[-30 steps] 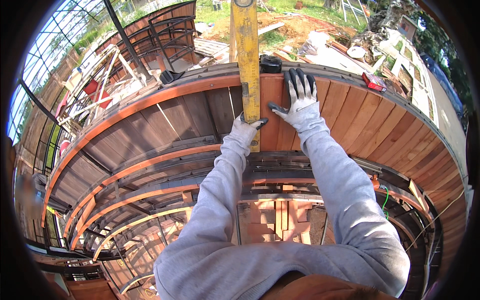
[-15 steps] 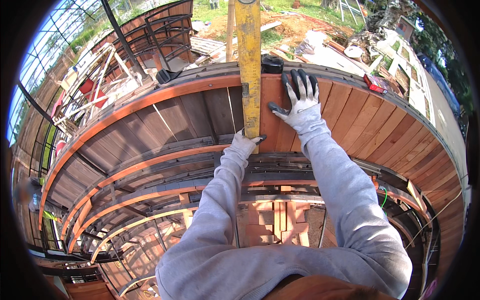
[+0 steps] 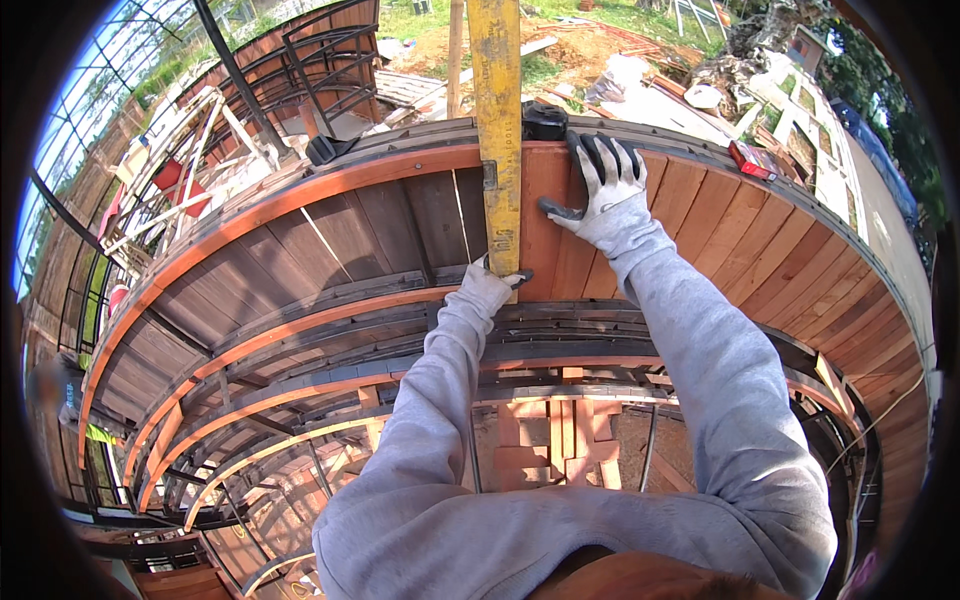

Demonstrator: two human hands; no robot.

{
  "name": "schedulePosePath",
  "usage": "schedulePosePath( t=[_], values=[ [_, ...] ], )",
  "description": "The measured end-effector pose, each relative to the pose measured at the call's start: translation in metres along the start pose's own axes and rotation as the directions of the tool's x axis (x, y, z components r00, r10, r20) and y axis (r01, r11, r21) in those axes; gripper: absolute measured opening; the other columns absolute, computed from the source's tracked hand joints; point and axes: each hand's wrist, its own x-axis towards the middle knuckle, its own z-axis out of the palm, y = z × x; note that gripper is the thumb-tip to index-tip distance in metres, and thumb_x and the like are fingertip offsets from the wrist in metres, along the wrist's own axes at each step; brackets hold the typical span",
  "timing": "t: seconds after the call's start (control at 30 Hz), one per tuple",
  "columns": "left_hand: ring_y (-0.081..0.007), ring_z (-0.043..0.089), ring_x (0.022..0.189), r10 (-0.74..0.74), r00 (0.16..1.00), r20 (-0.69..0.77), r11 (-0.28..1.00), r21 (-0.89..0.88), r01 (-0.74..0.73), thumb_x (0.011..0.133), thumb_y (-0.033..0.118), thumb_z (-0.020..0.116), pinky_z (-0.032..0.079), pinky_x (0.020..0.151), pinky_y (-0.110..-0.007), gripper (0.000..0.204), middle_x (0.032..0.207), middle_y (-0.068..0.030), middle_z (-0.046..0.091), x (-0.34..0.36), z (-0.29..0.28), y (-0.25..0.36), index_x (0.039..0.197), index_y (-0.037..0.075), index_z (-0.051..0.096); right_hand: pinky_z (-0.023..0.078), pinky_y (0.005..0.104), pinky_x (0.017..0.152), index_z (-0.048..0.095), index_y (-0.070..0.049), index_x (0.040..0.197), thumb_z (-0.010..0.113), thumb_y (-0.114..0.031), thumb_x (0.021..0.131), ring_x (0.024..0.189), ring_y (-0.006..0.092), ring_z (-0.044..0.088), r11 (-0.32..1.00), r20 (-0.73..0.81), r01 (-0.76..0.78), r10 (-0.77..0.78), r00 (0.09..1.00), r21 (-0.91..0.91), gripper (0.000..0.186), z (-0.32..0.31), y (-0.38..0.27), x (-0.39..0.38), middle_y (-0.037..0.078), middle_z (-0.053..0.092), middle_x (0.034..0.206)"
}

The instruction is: The person installs wooden siding on a curved roof structure. They measure and align each plank with a level, then fasten it using a nail gun. The process repeats for multiple planks along the curved surface.

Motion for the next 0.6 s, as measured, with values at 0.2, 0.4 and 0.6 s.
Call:
schedulePosePath(
  t=[0.2,0.4,0.6],
  values=[
    [-0.0169,0.069,0.090,-0.055,0.998,0.020,0.998,-0.015,0.055,0.077,0.016,0.086,0.056,0.082,-0.032,0.045,0.102,-0.0105,0.074,-0.001,0.000,-0.009,0.113,-0.002,0.066,0.020,0.0572,0.118,0.046,-0.026,0.146,0.068,-0.074,0.072,0.142,0.0332,0.032,0.998,-0.097,0.046,-0.049,0.994,-0.035,0.092,0.011,0.002,-0.005,0.013,0.042,0.148],
    [-0.0133,0.067,0.082,-0.064,0.997,-0.038,0.997,-0.046,0.062,0.081,-0.003,0.077,0.056,0.074,-0.027,0.027,0.095,-0.0065,0.073,0.002,0.005,-0.016,0.106,-0.002,0.068,0.019,0.0561,0.119,0.040,-0.038,0.150,0.063,-0.076,0.077,0.142,0.0333,0.031,0.997,-0.061,0.042,-0.045,0.997,-0.058,0.085,0.008,0.001,-0.005,0.012,0.040,0.149],
    [-0.0139,0.068,0.085,-0.067,0.998,-0.015,0.995,-0.069,0.066,0.081,-0.002,0.077,0.056,0.076,-0.028,0.031,0.099,-0.0073,0.073,0.001,0.005,-0.006,0.110,-0.002,0.067,0.017,0.0543,0.120,0.036,-0.040,0.152,0.059,-0.078,0.079,0.143,0.0314,0.030,0.995,-0.056,0.035,-0.040,0.998,-0.090,0.085,0.010,0.002,-0.005,0.011,0.039,0.150]
  ],
)
